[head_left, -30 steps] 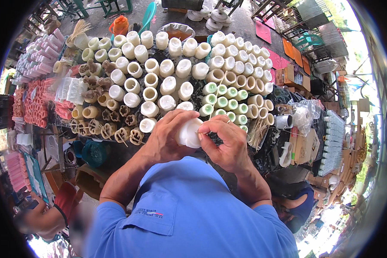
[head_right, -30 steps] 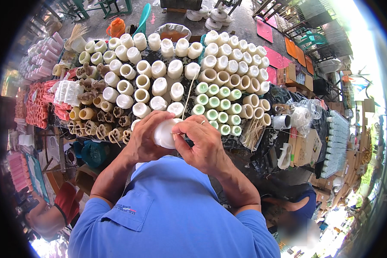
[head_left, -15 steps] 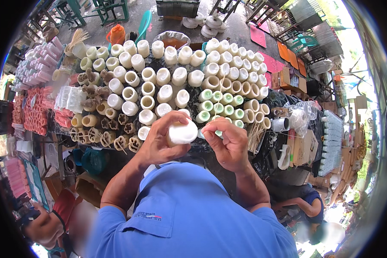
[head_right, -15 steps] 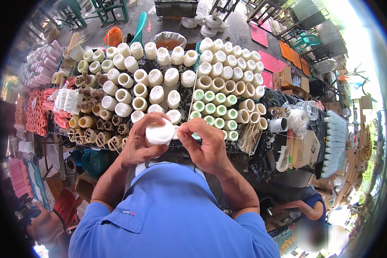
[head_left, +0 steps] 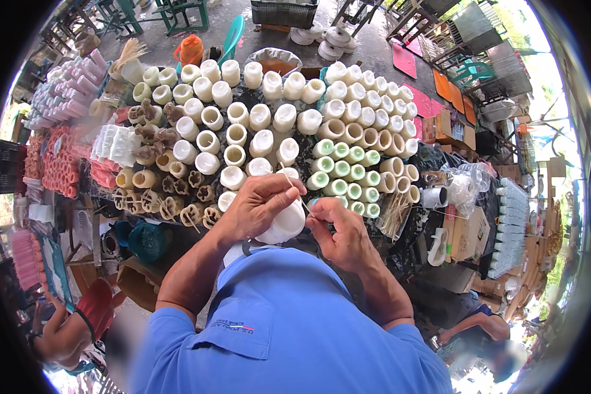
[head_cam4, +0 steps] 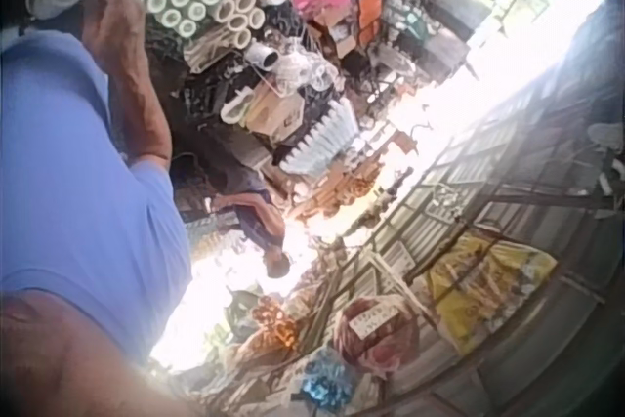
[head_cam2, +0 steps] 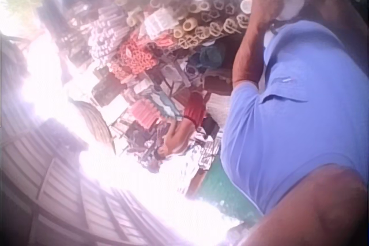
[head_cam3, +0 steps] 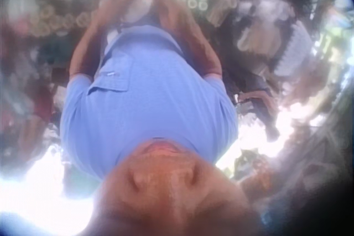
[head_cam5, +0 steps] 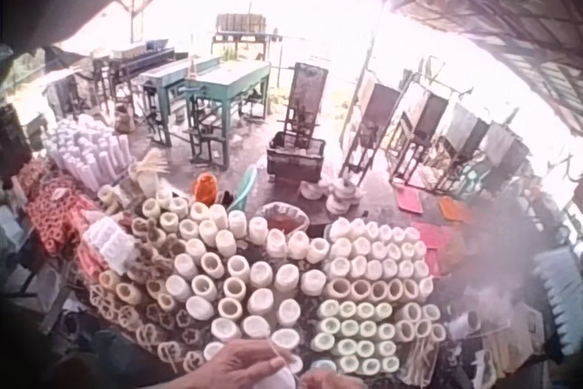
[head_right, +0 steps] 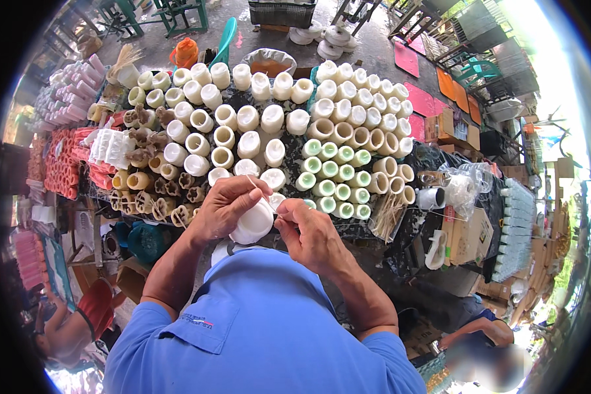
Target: The person repeatedly picks up white cylindrical candle bodies, inserts wicks into their centers, and places them back into a tray. The hands work one at a time, handling each candle individually.
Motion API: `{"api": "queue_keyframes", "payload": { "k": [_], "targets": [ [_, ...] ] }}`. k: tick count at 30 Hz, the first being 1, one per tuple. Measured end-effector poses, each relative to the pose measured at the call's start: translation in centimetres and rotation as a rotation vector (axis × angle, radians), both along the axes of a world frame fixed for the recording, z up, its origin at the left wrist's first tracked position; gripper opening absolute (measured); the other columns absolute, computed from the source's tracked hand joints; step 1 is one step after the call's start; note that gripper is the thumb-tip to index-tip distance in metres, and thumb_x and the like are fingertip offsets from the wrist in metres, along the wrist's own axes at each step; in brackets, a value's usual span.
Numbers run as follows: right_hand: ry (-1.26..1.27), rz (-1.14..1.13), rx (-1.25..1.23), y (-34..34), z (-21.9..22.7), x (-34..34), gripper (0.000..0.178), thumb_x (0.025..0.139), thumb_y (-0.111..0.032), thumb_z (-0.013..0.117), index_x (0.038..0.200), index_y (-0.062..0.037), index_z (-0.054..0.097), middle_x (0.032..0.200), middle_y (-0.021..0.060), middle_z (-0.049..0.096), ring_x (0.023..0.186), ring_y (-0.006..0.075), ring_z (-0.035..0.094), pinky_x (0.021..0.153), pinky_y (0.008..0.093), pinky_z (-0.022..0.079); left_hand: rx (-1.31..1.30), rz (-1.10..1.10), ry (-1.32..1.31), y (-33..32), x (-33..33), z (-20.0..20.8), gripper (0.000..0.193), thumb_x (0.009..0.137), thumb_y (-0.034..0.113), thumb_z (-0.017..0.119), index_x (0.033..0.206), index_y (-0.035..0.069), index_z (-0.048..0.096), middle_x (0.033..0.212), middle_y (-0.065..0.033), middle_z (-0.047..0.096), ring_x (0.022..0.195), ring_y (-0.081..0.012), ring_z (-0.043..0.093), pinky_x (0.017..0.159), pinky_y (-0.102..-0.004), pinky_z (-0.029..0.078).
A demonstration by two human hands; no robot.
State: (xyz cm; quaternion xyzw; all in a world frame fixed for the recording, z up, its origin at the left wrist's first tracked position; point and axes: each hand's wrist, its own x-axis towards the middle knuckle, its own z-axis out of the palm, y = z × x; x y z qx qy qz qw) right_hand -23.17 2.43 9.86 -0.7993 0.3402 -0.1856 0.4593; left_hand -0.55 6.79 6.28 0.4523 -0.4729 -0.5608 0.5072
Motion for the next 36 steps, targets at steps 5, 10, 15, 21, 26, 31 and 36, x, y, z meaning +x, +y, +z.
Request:
{"api": "queue_keyframes", "payload": {
  "k": [5,10,15,21,26,31,36],
  "targets": [
    [0.061,-0.013,-0.352,-1.9,1.3,0.5,0.049,0.086,-0.007,0.083,0.132,-0.0003,0.065,0.126,0.0197,0.071,0.115,0.0368,0.069,0.099,0.0468,0.055,-0.070,-0.007,-0.118,-0.7,0.6,0.4,0.027,0.108,0.023,0.064,0.106,-0.002,0.071,0.091,-0.0091,0.065,0.085,-0.0178,0.062,0.078,-0.0342,0.050],
    [-0.364,0.005,0.328,-3.7,1.0,2.2,0.047,0.092,-0.010,0.080,0.137,-0.0003,0.068,0.130,0.0101,0.069,0.118,0.0210,0.064,0.102,0.0362,0.051,-0.059,-0.033,-0.168,-1.5,1.5,1.7,0.023,0.107,0.021,0.065,0.103,-0.002,0.071,0.090,-0.0111,0.064,0.084,-0.0226,0.061,0.077,-0.0379,0.049],
    [-0.526,-0.142,0.594,-4.1,-0.5,3.9,0.022,0.103,-0.008,0.070,0.123,0.0022,0.074,0.121,0.0075,0.072,0.108,0.0112,0.065,0.097,0.0280,0.051,-0.140,-0.092,-0.329,-1.1,1.5,1.7,0.020,0.107,0.019,0.066,0.107,0.001,0.072,0.095,-0.0138,0.069,0.086,-0.0276,0.064,0.080,-0.0388,0.051],
    [-0.655,-0.316,0.571,-5.2,-0.8,4.8,0.011,0.110,-0.008,0.060,0.112,-0.0011,0.069,0.106,0.0100,0.074,0.091,0.0165,0.071,0.086,0.0311,0.058,0.332,-0.037,0.198,-1.0,2.5,-0.2,0.048,0.094,0.027,0.076,0.134,0.003,0.063,0.115,-0.0068,0.067,0.103,-0.0146,0.064,0.088,-0.0315,0.053],
    [-0.049,-0.005,0.012,-4.9,1.8,2.7,0.007,0.095,-0.002,0.077,0.102,-0.0022,0.078,0.093,0.0081,0.074,0.081,0.0172,0.069,0.071,0.0331,0.056,0.061,-0.070,-0.053,1.2,3.2,0.2,0.079,0.066,0.009,0.097,0.136,0.003,0.062,0.116,-0.0096,0.071,0.109,-0.0185,0.070,0.098,-0.0327,0.055],
    [-0.080,0.128,-0.331,-3.4,4.0,3.0,0.013,0.089,-0.001,0.080,0.101,-0.0020,0.077,0.092,0.0101,0.072,0.077,0.0277,0.065,0.068,0.0376,0.054,-0.144,0.117,-0.449,2.2,2.1,0.9,0.063,0.068,0.008,0.098,0.124,0.004,0.069,0.106,-0.0140,0.079,0.096,-0.0264,0.079,0.085,-0.0366,0.062],
    [0.028,0.167,-0.545,-3.3,5.6,3.5,0.015,0.087,-0.002,0.080,0.101,-0.0037,0.076,0.092,0.0077,0.066,0.079,0.0268,0.061,0.072,0.0405,0.048,-0.196,0.142,-0.484,1.9,1.7,1.4,0.058,0.070,0.004,0.094,0.122,0.004,0.068,0.106,-0.0146,0.078,0.096,-0.0297,0.079,0.083,-0.0387,0.063]
  ]
}}
